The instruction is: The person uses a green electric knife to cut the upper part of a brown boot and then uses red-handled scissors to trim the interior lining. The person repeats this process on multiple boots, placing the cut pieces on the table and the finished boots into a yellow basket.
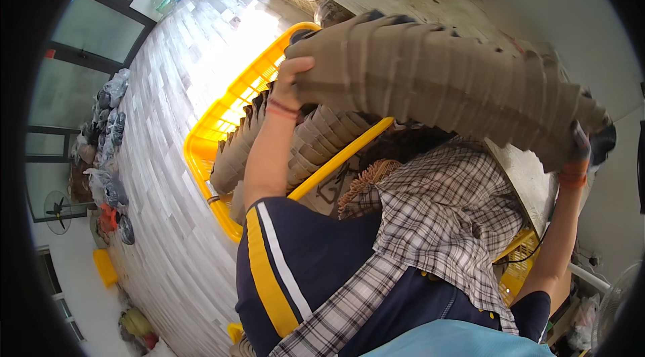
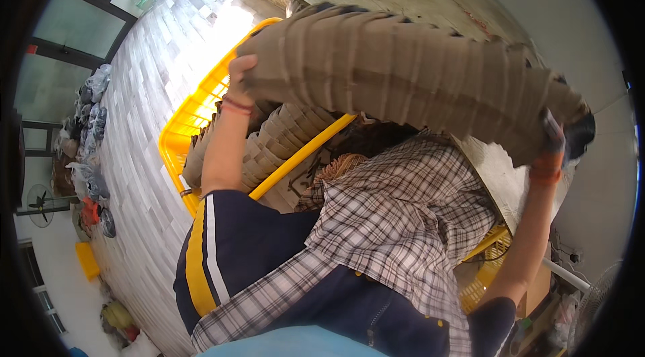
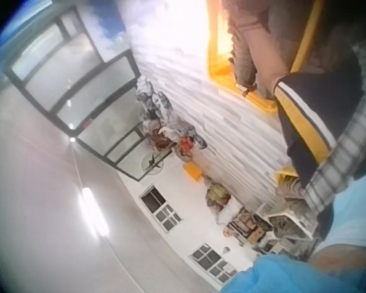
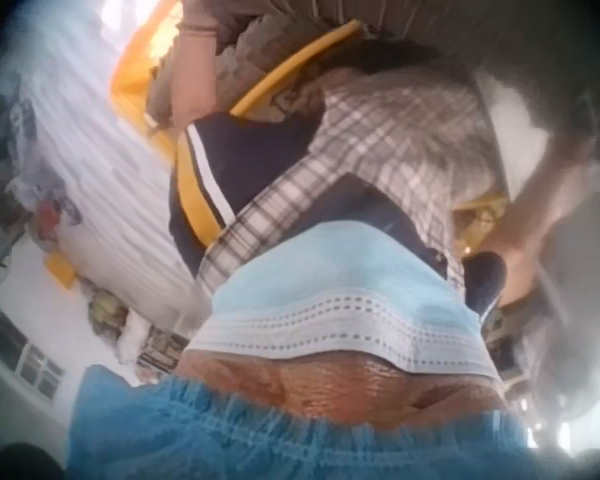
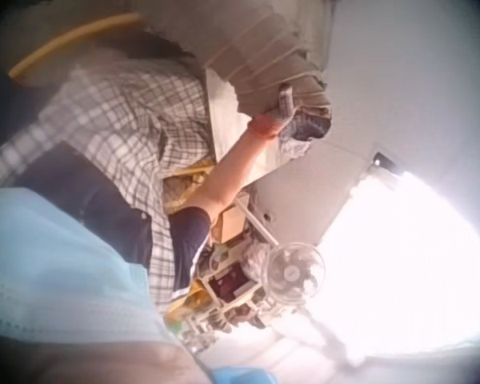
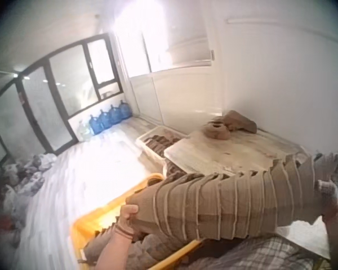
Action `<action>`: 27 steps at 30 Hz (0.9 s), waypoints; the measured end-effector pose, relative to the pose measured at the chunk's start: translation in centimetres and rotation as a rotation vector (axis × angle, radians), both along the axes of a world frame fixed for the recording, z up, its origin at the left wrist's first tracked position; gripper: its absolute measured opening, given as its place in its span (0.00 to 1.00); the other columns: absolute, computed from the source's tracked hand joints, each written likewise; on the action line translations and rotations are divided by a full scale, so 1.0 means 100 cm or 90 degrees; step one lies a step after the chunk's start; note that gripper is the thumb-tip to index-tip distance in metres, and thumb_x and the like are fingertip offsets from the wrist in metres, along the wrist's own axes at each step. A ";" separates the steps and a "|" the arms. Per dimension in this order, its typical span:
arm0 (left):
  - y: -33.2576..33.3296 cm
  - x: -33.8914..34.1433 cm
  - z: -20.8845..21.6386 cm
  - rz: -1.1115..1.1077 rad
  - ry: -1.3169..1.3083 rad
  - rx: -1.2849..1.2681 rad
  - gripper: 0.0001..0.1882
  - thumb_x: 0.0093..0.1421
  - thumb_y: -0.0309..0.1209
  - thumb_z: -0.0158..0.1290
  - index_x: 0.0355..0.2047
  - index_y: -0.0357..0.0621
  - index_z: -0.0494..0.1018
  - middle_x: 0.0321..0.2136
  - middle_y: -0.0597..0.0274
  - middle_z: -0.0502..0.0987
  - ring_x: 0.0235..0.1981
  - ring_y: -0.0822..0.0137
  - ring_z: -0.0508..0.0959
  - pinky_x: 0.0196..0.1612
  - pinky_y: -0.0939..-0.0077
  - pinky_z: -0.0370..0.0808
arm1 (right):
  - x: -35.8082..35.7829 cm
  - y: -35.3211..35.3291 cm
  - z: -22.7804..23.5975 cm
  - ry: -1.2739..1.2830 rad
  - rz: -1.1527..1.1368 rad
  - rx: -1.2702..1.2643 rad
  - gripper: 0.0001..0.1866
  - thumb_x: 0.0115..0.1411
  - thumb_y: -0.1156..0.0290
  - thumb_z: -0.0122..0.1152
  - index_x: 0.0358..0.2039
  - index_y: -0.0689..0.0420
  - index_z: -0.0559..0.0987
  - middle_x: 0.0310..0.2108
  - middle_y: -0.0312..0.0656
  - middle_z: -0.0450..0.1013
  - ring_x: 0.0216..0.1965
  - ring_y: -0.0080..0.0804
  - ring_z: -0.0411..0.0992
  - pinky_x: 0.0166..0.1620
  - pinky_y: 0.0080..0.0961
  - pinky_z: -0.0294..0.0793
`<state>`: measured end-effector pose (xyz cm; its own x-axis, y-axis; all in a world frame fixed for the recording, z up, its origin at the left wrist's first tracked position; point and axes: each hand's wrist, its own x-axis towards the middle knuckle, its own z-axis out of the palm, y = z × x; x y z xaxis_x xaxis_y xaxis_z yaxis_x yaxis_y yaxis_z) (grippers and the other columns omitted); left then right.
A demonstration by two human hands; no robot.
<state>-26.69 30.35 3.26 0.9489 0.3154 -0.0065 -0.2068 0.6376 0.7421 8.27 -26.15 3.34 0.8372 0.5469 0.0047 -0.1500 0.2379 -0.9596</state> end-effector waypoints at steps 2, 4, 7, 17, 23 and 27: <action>0.001 -0.055 0.004 0.101 0.001 -0.022 0.30 0.51 0.36 0.50 0.55 0.36 0.66 0.50 0.54 0.73 0.51 0.58 0.73 0.56 0.62 0.70 | 0.024 0.037 -0.034 -0.206 0.062 -0.076 0.25 0.70 0.61 0.32 0.48 0.64 0.75 0.51 0.44 0.72 0.54 0.33 0.68 0.61 0.30 0.62; 0.013 -0.130 -0.009 0.204 0.028 -0.024 0.32 0.51 0.39 0.49 0.56 0.36 0.65 0.52 0.53 0.71 0.52 0.56 0.73 0.57 0.61 0.68 | -0.021 0.157 -0.008 -0.071 0.156 -0.043 0.20 0.66 0.64 0.41 0.49 0.63 0.75 0.49 0.42 0.73 0.51 0.32 0.70 0.57 0.29 0.66; 0.022 -0.225 -0.008 0.446 0.054 -0.006 0.31 0.50 0.38 0.48 0.55 0.37 0.66 0.51 0.53 0.72 0.51 0.54 0.73 0.56 0.60 0.70 | -0.111 0.298 0.048 0.048 0.292 -0.041 0.18 0.60 0.68 0.55 0.49 0.62 0.74 0.46 0.40 0.74 0.47 0.30 0.73 0.52 0.29 0.73; 0.064 -0.431 -0.033 0.817 0.218 0.107 0.37 0.55 0.48 0.51 0.59 0.37 0.61 0.58 0.51 0.64 0.59 0.52 0.65 0.60 0.54 0.63 | -0.199 0.591 -0.016 -0.247 0.609 -0.079 0.27 0.54 0.59 0.67 0.49 0.65 0.74 0.44 0.46 0.75 0.46 0.31 0.73 0.53 0.27 0.71; 0.125 -0.427 -0.170 0.558 0.816 0.196 0.34 0.55 0.32 0.59 0.59 0.36 0.59 0.49 0.58 0.71 0.45 0.55 0.74 0.42 0.58 0.73 | -0.197 0.539 -0.127 -0.142 0.431 -0.392 0.47 0.51 0.47 0.65 0.61 0.66 0.59 0.60 0.55 0.62 0.61 0.44 0.61 0.59 0.31 0.64; 0.116 -0.410 -0.212 0.865 0.823 0.164 0.33 0.51 0.21 0.60 0.57 0.34 0.61 0.50 0.51 0.71 0.46 0.54 0.74 0.45 0.56 0.73 | -0.176 0.461 -0.131 -0.125 0.439 -0.375 0.38 0.55 0.55 0.63 0.59 0.64 0.63 0.57 0.52 0.66 0.58 0.41 0.65 0.56 0.29 0.67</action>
<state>-67.64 41.94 -17.96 -0.4584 0.8526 -0.2510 0.2810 0.4069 0.8692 -9.36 19.95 -9.80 0.3392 0.8829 -0.3247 0.1001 -0.3771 -0.9207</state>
